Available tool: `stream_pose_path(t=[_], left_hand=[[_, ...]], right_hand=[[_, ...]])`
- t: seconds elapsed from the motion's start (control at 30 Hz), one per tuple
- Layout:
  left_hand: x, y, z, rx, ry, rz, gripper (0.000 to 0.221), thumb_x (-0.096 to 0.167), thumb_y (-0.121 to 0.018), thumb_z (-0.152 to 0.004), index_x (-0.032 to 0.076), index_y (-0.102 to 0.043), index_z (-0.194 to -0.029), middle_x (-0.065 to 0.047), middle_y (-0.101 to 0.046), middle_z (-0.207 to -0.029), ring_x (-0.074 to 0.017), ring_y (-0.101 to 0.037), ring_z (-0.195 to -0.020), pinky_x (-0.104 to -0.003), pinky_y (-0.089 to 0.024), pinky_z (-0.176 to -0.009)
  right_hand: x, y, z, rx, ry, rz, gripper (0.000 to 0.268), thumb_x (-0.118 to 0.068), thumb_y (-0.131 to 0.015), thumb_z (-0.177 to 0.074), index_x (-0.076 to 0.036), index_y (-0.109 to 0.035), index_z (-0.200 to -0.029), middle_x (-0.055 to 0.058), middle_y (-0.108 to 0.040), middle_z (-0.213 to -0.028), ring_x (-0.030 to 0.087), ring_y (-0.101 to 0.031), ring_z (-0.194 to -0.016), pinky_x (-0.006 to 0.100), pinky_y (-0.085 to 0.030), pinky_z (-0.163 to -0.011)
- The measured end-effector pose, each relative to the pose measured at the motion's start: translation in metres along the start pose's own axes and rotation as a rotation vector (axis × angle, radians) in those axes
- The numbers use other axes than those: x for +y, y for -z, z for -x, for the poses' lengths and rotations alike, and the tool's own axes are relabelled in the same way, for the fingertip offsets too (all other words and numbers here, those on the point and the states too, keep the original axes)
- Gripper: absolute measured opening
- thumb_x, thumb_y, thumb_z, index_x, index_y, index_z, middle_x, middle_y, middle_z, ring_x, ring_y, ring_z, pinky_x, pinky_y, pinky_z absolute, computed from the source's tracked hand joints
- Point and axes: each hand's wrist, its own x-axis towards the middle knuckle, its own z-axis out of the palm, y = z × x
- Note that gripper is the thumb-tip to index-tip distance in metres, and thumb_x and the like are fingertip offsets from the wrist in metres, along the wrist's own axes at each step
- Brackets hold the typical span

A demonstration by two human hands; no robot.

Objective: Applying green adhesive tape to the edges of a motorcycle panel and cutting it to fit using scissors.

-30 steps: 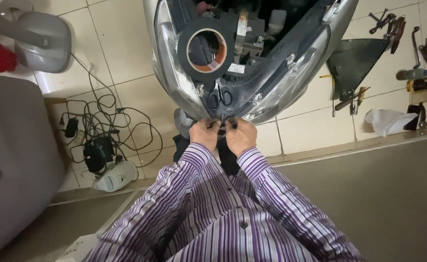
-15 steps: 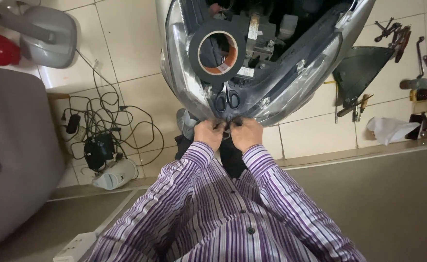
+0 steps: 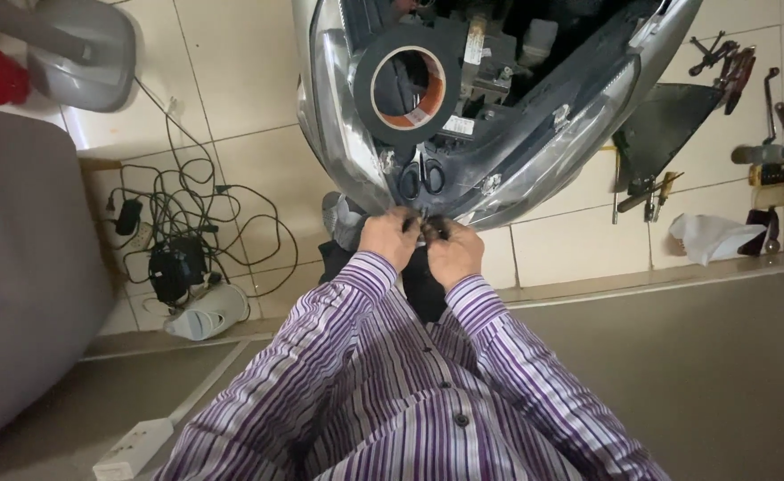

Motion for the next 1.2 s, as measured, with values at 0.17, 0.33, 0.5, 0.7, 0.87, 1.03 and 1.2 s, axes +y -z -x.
stream_pose_path(t=[0.17,0.33,0.5,0.7,0.87,1.03,1.2], left_hand=[[0.004,0.005,0.004,-0.009,0.035,0.098,0.038,0.048,-0.059,-0.094,0.019,-0.073,-0.115,-0.006,-0.076,-0.111,-0.0191,-0.071,-0.109,-0.032,-0.056,-0.097],[0.01,0.012,0.007,-0.01,0.005,0.09,0.041,0.048,-0.057,-0.095,0.017,-0.072,-0.116,-0.008,-0.076,-0.113,-0.024,-0.071,-0.111,-0.035,-0.056,-0.1],[0.013,0.009,0.008,-0.032,0.088,0.195,0.04,0.047,-0.059,-0.095,0.02,-0.073,-0.12,-0.007,-0.076,-0.115,-0.0255,-0.07,-0.113,-0.037,-0.056,-0.1],[0.016,0.017,0.012,-0.045,0.143,0.238,0.041,0.052,-0.058,-0.093,0.023,-0.073,-0.118,-0.005,-0.077,-0.112,-0.0238,-0.07,-0.113,-0.036,-0.055,-0.101],[0.02,0.018,0.0,-0.071,0.171,0.152,0.042,0.054,-0.059,-0.09,0.022,-0.074,-0.113,-0.004,-0.077,-0.107,-0.0231,-0.072,-0.109,-0.036,-0.057,-0.099],[0.024,0.014,-0.003,-0.074,0.067,0.088,0.039,0.045,-0.061,-0.092,0.015,-0.074,-0.112,-0.011,-0.077,-0.107,-0.0292,-0.072,-0.107,-0.043,-0.059,-0.095],[0.039,0.027,0.002,-0.073,0.053,-0.195,0.034,0.037,-0.061,-0.097,0.01,-0.072,-0.114,-0.014,-0.078,-0.102,-0.0288,-0.074,-0.103,-0.039,-0.058,-0.091]], right_hand=[[-0.004,0.006,0.003,-0.001,-0.04,-0.074,0.021,-0.042,-0.07,-0.088,-0.024,-0.079,-0.091,0.001,-0.077,-0.086,0.023,-0.073,-0.096,0.036,-0.055,-0.085],[-0.004,0.004,-0.001,0.037,0.004,-0.041,0.019,-0.04,-0.072,-0.086,-0.023,-0.079,-0.09,0.004,-0.076,-0.085,0.024,-0.073,-0.095,0.037,-0.056,-0.084],[0.001,0.006,0.0,-0.058,-0.056,-0.011,0.027,-0.042,-0.068,-0.091,-0.022,-0.079,-0.104,0.006,-0.078,-0.095,0.028,-0.071,-0.104,0.04,-0.053,-0.095],[-0.013,0.02,0.005,-0.049,-0.119,-0.04,0.026,-0.042,-0.063,-0.093,-0.027,-0.077,-0.11,0.002,-0.078,-0.092,0.021,-0.072,-0.104,0.036,-0.052,-0.095],[-0.008,0.017,0.01,-0.043,-0.079,-0.138,0.022,-0.035,-0.068,-0.093,-0.025,-0.077,-0.11,0.005,-0.077,-0.088,0.023,-0.073,-0.096,0.036,-0.054,-0.089],[-0.008,0.023,0.019,0.009,-0.007,-0.103,0.032,-0.023,-0.064,-0.09,-0.009,-0.072,-0.119,0.019,-0.075,-0.106,0.037,-0.068,-0.111,0.049,-0.051,-0.099],[0.003,0.011,0.017,0.013,0.117,-0.163,0.029,-0.026,-0.071,-0.09,-0.015,-0.07,-0.117,0.013,-0.076,-0.104,0.029,-0.072,-0.104,0.04,-0.055,-0.096]])
